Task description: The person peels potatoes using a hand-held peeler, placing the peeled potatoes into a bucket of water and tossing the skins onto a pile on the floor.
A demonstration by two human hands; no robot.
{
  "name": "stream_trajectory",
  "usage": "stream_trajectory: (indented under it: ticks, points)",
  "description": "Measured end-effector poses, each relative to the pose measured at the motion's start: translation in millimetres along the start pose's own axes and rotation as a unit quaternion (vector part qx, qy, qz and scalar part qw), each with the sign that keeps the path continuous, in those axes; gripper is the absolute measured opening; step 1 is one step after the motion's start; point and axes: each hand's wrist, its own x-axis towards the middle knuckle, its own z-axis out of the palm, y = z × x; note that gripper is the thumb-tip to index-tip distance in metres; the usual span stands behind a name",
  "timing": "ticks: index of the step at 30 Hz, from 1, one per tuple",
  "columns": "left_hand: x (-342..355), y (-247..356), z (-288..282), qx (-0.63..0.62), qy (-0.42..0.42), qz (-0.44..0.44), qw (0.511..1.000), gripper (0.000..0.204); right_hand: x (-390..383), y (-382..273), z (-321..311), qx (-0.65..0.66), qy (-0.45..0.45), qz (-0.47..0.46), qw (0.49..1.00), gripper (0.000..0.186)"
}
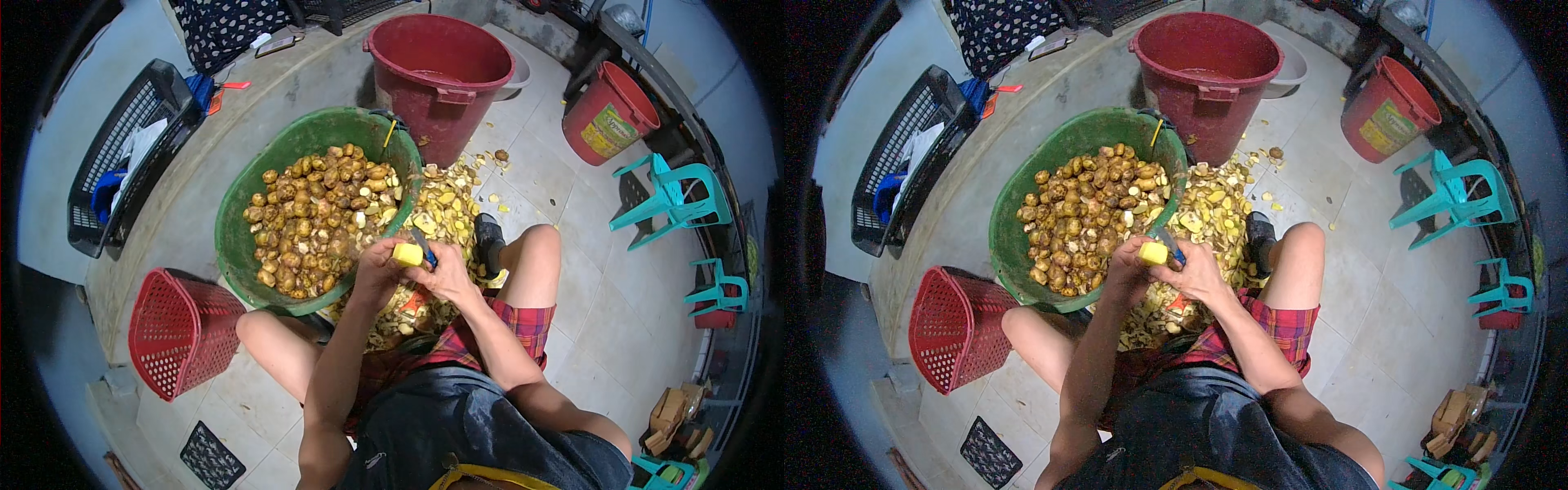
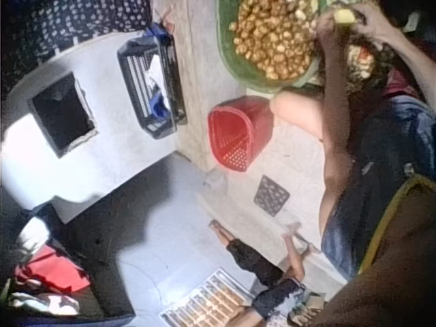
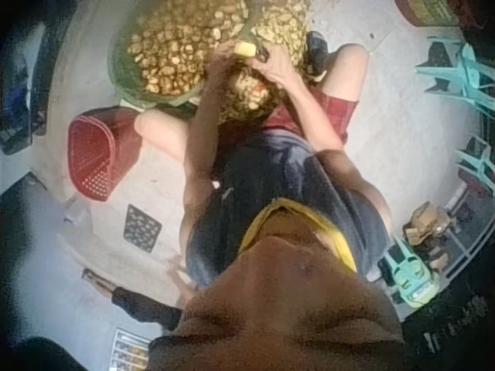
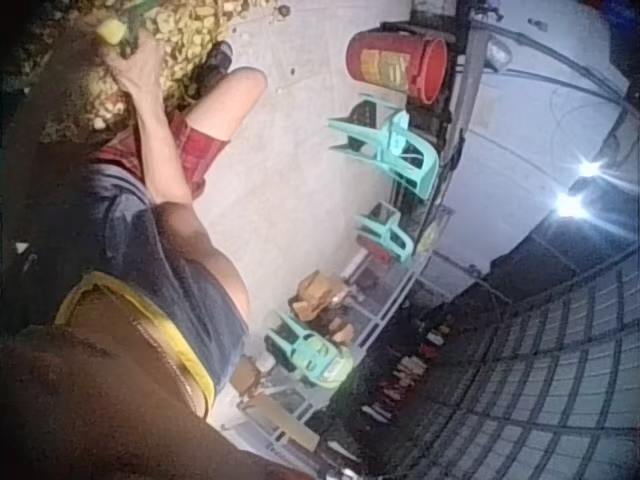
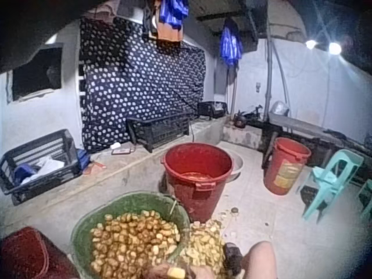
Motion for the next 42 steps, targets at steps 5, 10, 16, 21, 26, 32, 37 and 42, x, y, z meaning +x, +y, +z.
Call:
stream_trajectory:
  ticks: [5, 10, 16, 21, 26, 32, 37, 42]
  points:
    - [0.0, -15.2, -12.9, -0.046, -0.038, -0.035, 0.998, 0.057, -2.6, 7.3, 4.0, 0.013, -0.009, 0.003, 1.000, 0.039]
    - [0.3, -23.2, -13.4, -0.040, -0.013, -0.017, 0.999, 0.057, -5.1, -2.6, 1.8, -0.041, 0.023, -0.016, 0.999, 0.041]
    - [2.3, -25.2, -14.3, -0.102, 0.012, -0.009, 0.995, 0.051, -1.4, 2.9, -1.5, 0.031, 0.002, 0.017, 0.999, 0.043]
    - [1.9, -18.4, -6.3, -0.137, -0.004, -0.035, 0.990, 0.046, 1.1, 8.3, 2.0, 0.042, -0.015, 0.045, 0.998, 0.040]
    - [3.1, -18.8, -13.4, -0.095, -0.012, -0.025, 0.995, 0.048, 1.7, 14.5, 5.7, 0.089, -0.019, 0.043, 0.995, 0.037]
    - [1.9, -3.1, -13.6, 0.014, -0.027, -0.023, 0.999, 0.048, 1.6, -5.9, -7.9, 0.107, -0.038, 0.040, 0.993, 0.036]
    - [0.9, -1.8, -13.9, 0.024, -0.031, -0.021, 0.999, 0.045, 0.4, 4.2, -4.7, 0.063, -0.048, 0.020, 0.997, 0.042]
    - [0.0, -2.9, -14.3, 0.005, -0.005, 0.005, 1.000, 0.031, -2.7, 6.1, -2.2, -0.013, -0.041, 0.023, 0.999, 0.055]
